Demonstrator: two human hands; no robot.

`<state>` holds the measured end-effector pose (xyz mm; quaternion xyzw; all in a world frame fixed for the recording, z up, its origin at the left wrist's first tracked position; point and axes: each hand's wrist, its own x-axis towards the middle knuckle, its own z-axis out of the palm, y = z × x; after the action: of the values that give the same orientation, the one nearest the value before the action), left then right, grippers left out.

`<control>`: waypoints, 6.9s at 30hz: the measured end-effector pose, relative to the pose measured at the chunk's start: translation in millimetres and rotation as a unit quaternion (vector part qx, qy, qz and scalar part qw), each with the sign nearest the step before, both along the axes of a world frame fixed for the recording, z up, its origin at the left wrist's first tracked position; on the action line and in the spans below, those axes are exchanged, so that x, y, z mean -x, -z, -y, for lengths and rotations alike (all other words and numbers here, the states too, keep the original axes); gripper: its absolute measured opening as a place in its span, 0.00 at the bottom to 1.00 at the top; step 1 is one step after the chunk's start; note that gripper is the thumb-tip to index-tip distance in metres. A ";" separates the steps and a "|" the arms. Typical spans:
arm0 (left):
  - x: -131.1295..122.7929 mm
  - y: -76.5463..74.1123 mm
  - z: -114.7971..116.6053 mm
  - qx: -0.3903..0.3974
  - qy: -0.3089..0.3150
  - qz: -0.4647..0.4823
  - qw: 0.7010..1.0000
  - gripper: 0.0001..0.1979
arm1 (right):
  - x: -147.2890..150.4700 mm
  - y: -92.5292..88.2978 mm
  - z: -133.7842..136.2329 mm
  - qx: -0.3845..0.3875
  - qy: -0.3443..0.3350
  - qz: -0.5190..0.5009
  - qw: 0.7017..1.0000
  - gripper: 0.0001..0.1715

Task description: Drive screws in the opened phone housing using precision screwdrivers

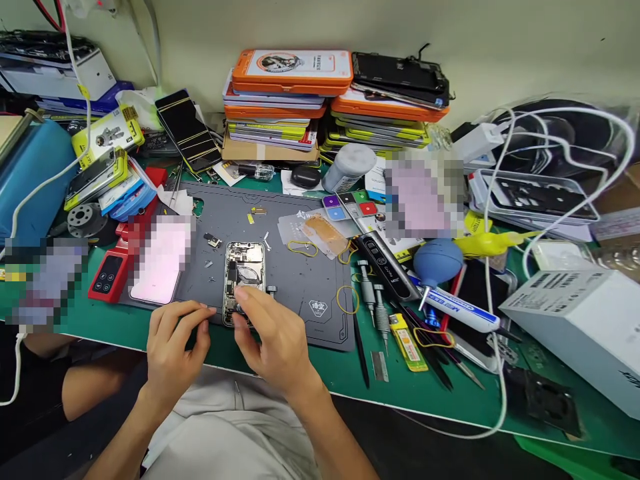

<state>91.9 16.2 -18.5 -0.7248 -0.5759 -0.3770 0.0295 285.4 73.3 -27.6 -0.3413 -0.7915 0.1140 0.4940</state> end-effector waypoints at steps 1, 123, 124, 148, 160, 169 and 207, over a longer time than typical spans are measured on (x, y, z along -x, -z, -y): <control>-0.3 -2.3 -0.1 0.004 -0.001 0.003 1.000 0.12 | -0.3 -0.3 0.2 0.002 -0.004 -0.004 1.000 0.45; -15.9 -11.7 -8.9 0.068 -0.001 -0.007 0.998 0.05 | -0.6 3.1 6.3 0.049 0.012 -0.062 0.997 0.46; -16.9 -11.6 -9.8 0.071 0.001 -0.009 0.997 0.05 | -0.4 2.4 6.7 0.059 0.010 -0.077 0.995 0.45; 16.3 -25.0 -20.0 0.065 -0.062 -0.158 0.983 0.10 | 0.3 -8.1 4.2 0.097 0.078 -0.230 0.965 0.39; 22.4 -32.0 -16.8 0.025 -0.085 -0.101 0.991 0.06 | -18.0 -11.5 -3.4 0.087 0.227 -0.184 0.952 0.36; 3.6 -9.4 6.9 0.017 0.011 0.020 1.000 0.09 | -70.0 -11.4 -14.9 0.121 0.276 0.209 0.930 0.07; -4.0 14.6 3.9 0.004 0.010 -0.080 0.997 0.11 | 30.2 5.1 -10.7 0.090 0.028 -0.115 0.989 0.40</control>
<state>96.0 12.3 -33.1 -0.7586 -0.5655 -0.3163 0.0686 255.2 84.0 -32.8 -0.3914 -0.7060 0.2095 0.5518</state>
